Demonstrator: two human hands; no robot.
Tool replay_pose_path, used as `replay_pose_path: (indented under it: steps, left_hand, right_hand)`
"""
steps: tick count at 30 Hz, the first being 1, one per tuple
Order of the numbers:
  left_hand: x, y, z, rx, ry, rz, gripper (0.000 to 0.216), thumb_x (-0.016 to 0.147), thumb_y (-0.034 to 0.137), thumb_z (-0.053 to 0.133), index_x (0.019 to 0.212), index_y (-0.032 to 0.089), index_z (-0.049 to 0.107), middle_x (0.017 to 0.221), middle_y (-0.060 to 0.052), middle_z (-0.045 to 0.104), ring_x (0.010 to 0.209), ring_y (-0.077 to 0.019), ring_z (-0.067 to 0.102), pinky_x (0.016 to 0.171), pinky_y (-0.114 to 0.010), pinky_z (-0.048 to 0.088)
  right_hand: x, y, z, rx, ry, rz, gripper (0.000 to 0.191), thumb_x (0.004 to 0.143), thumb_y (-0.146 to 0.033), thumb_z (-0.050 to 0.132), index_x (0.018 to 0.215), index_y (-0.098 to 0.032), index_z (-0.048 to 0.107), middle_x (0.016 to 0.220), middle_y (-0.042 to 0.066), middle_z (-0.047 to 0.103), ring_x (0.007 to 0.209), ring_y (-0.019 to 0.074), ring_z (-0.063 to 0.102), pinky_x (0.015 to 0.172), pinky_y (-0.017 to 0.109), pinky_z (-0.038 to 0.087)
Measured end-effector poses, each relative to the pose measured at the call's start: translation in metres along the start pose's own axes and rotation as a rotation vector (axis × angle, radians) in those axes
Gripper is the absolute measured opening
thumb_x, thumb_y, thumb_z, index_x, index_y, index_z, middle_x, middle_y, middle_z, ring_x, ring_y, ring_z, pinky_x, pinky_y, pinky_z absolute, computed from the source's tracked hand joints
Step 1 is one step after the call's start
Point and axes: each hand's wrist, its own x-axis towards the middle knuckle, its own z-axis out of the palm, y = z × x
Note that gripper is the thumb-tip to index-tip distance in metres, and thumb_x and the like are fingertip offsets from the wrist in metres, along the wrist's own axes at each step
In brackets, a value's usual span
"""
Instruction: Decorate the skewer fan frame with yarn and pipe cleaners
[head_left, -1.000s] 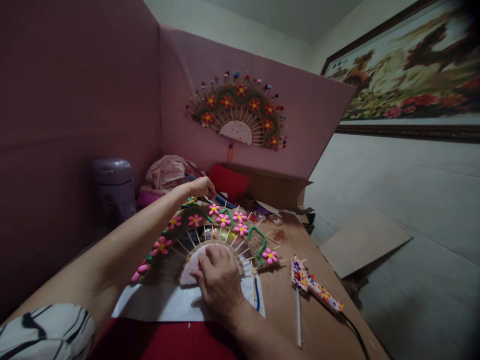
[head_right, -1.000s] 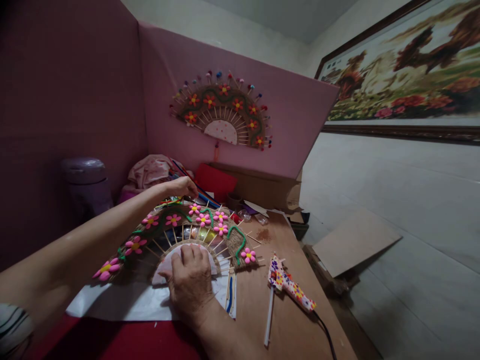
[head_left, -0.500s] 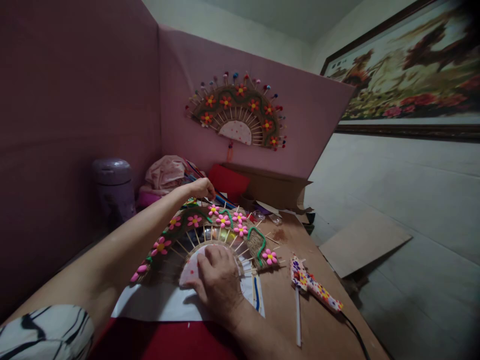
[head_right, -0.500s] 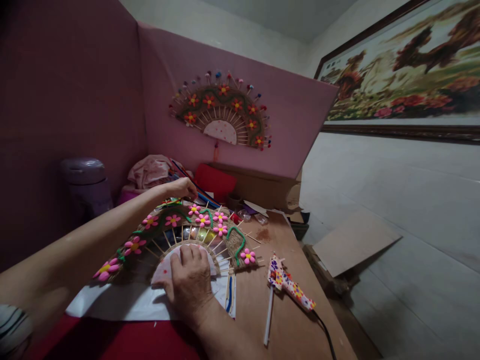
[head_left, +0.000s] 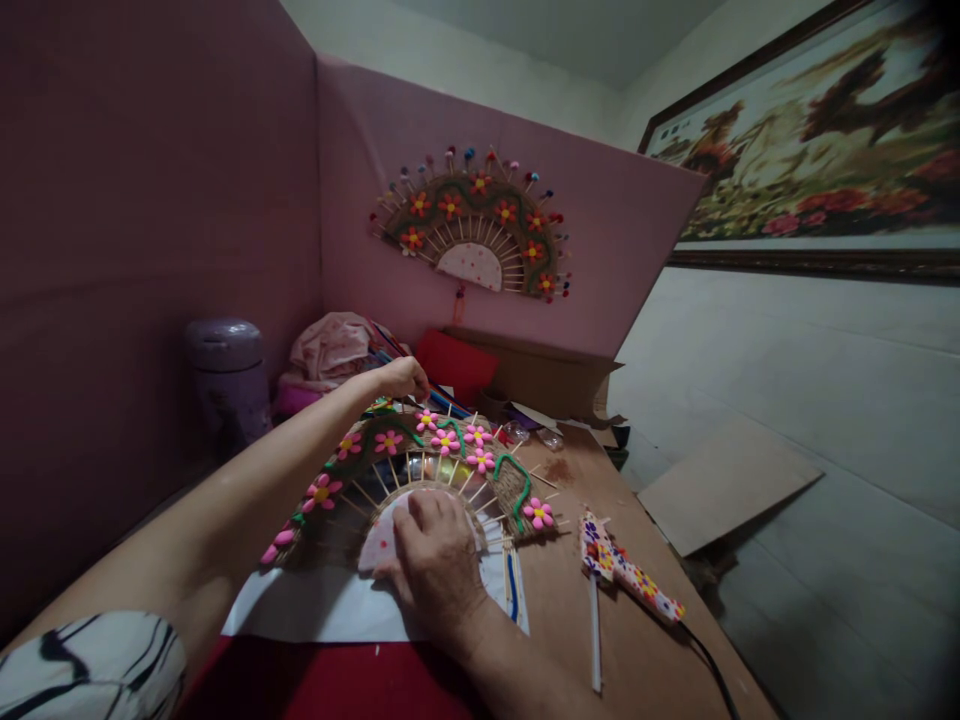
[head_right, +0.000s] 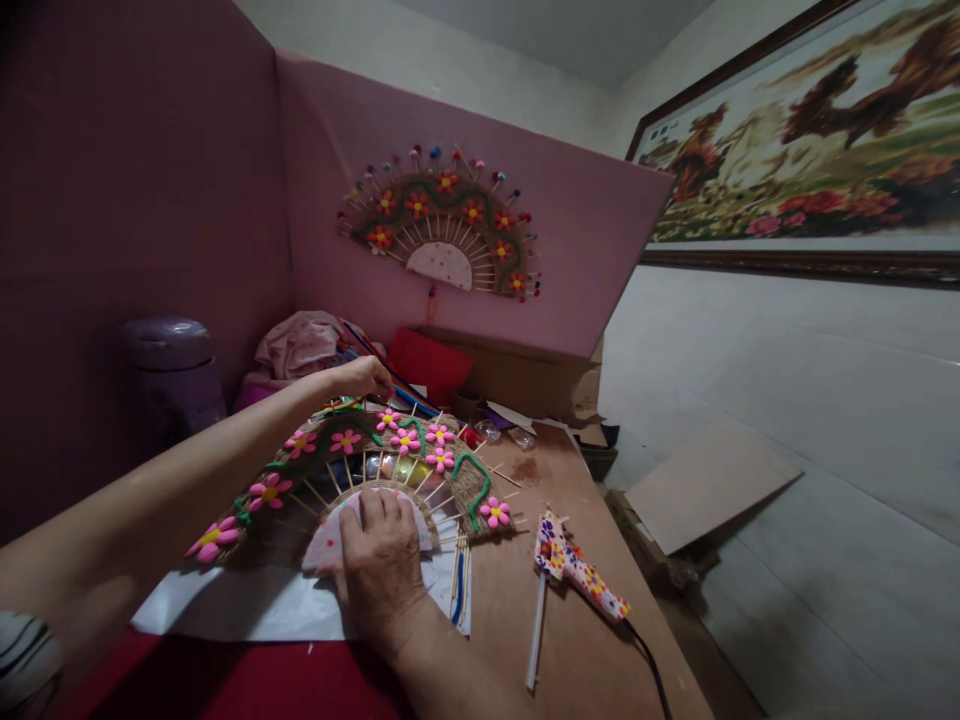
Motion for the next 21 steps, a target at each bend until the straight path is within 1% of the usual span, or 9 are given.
replay_pose_path:
  steps: [5,12,17,21]
  left_hand:
    - [0.0008,-0.0014,0.0013,-0.001,0.007,-0.013,0.018,0.058,0.012,0.058,0.068,0.014,0.073,0.057,0.001,0.067,0.056,-0.0104,0.057,0.051,-0.015,0.040]
    - [0.0005,-0.0005,0.0004,0.009,0.011,0.013,0.019,0.058,0.012,0.058,0.068,0.013,0.073,0.062,-0.001,0.069,0.062,-0.0126,0.060,0.058,-0.017,0.044]
    - [0.0018,-0.0016,0.0006,0.021,0.013,0.020,0.020,0.058,0.011,0.057,0.068,0.014,0.073,0.060,0.000,0.068,0.060,-0.0116,0.060,0.055,-0.016,0.042]
    - [0.0033,-0.0024,0.0011,0.028,0.019,0.026,0.019,0.057,0.011,0.057,0.067,0.014,0.073,0.058,0.001,0.067,0.059,-0.0106,0.059,0.053,-0.014,0.041]
  right_hand:
    - [-0.0005,0.0004,0.0032,-0.009,0.013,0.003,0.041,0.075,-0.047,0.060,0.102,-0.016,0.054,0.108,0.012,0.052,0.097,0.0277,0.044,0.087,0.044,0.036]
    - [-0.0005,0.0005,0.0038,-0.014,0.023,0.005,0.042,0.074,-0.048,0.061,0.101,-0.016,0.055,0.104,0.011,0.053,0.095,0.0273,0.044,0.086,0.043,0.037]
    - [0.0000,0.0012,0.0052,-0.012,0.023,-0.004,0.046,0.074,-0.049,0.061,0.105,-0.015,0.054,0.106,0.012,0.053,0.096,0.0275,0.044,0.085,0.044,0.037]
    - [-0.0003,0.0019,0.0057,-0.021,0.021,-0.011,0.046,0.073,-0.047,0.064,0.104,-0.015,0.055,0.107,0.012,0.052,0.097,0.0282,0.044,0.087,0.044,0.037]
